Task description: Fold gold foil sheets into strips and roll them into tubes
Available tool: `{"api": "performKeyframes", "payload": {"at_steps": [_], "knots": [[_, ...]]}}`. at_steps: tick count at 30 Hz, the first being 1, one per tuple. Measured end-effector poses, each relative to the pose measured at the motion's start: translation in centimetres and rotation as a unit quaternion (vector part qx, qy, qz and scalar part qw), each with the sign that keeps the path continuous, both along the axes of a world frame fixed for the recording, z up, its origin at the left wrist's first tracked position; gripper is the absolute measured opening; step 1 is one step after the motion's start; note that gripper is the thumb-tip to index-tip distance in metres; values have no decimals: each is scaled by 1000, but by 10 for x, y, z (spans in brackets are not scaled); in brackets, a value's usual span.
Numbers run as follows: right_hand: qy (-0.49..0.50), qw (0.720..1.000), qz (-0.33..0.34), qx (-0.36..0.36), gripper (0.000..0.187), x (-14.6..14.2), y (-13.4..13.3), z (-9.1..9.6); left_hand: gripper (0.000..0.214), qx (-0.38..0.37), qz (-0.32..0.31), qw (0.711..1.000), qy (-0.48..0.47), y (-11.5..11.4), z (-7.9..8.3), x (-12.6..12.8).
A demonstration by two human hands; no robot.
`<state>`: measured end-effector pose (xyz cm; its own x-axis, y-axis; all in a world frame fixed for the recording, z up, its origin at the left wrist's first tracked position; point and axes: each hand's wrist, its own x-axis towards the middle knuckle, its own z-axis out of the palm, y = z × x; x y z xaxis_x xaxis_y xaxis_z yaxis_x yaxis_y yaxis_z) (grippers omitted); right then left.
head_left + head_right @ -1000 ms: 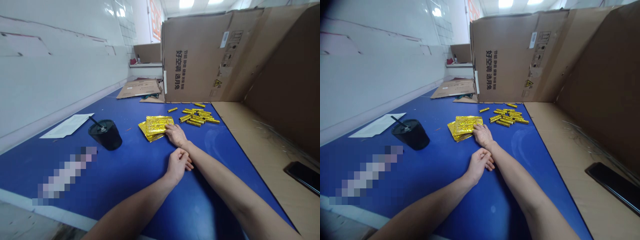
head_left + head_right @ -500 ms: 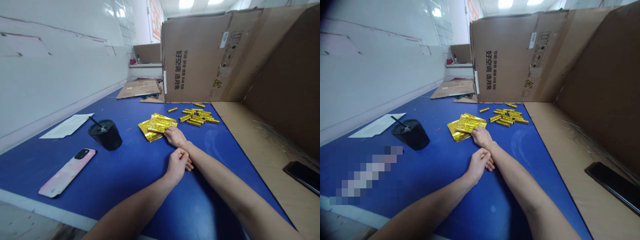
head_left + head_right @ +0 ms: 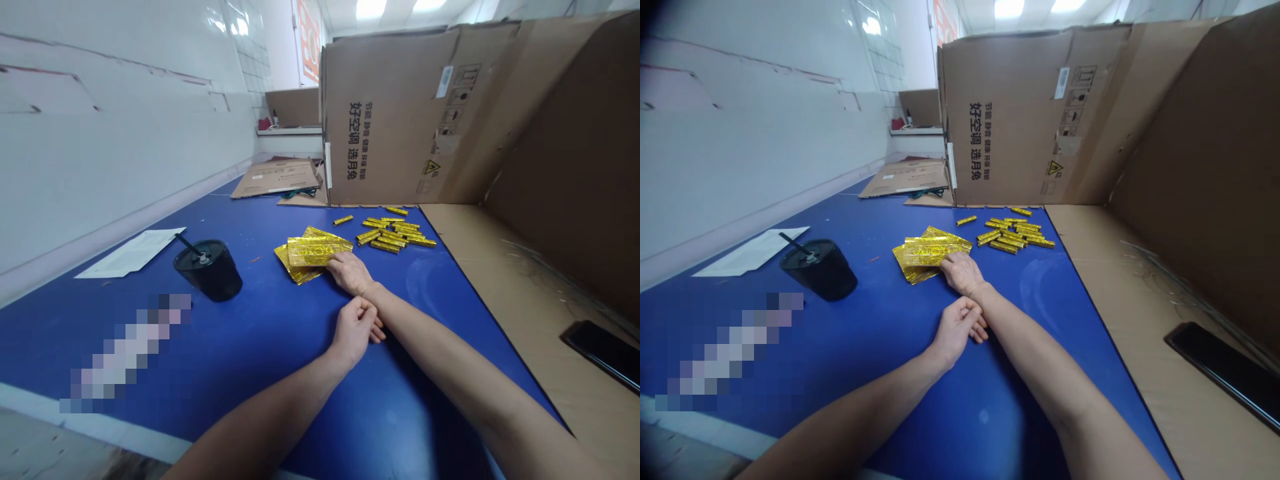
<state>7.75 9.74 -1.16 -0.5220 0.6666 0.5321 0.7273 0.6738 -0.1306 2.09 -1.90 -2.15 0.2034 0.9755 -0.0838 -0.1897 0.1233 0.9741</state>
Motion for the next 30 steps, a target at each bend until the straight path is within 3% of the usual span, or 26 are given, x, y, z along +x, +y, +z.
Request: {"api": "performKeyframes", "payload": {"at_steps": [5,9,11,13,15,17,19,20,21,22,25,30], "knots": [[75,997,-19,19,28,5,-3,15,26,1,-9,1000,13,2,0,0],[138,989,-58,22,31,21,-24,34,20,21,-6,999,42,-4,1,-1],[158,984,-78,13,31,36,-42,45,13,115,-15,987,109,-17,6,-3],[166,982,-94,-10,27,57,-62,55,14,279,-78,936,198,-35,15,-5],[154,974,-96,-139,20,80,-80,63,21,392,-148,877,235,-55,27,-7],[122,937,-45,-324,25,103,-95,67,25,463,-195,830,244,-71,39,-7],[82,863,4,-498,30,121,-105,67,26,487,-206,812,247,-79,46,-6],[74,839,16,-539,32,127,-107,64,26,491,-208,807,254,-80,47,-5],[63,832,18,-550,33,131,-109,60,26,489,-208,803,269,-79,45,-3],[44,838,15,-543,33,132,-110,55,24,485,-207,798,293,-77,42,-2],[-39,902,-45,-429,28,126,-109,37,24,448,-192,775,402,-65,26,2],[-50,941,-135,-307,16,112,-109,20,54,412,-249,734,479,-50,8,1]]}}
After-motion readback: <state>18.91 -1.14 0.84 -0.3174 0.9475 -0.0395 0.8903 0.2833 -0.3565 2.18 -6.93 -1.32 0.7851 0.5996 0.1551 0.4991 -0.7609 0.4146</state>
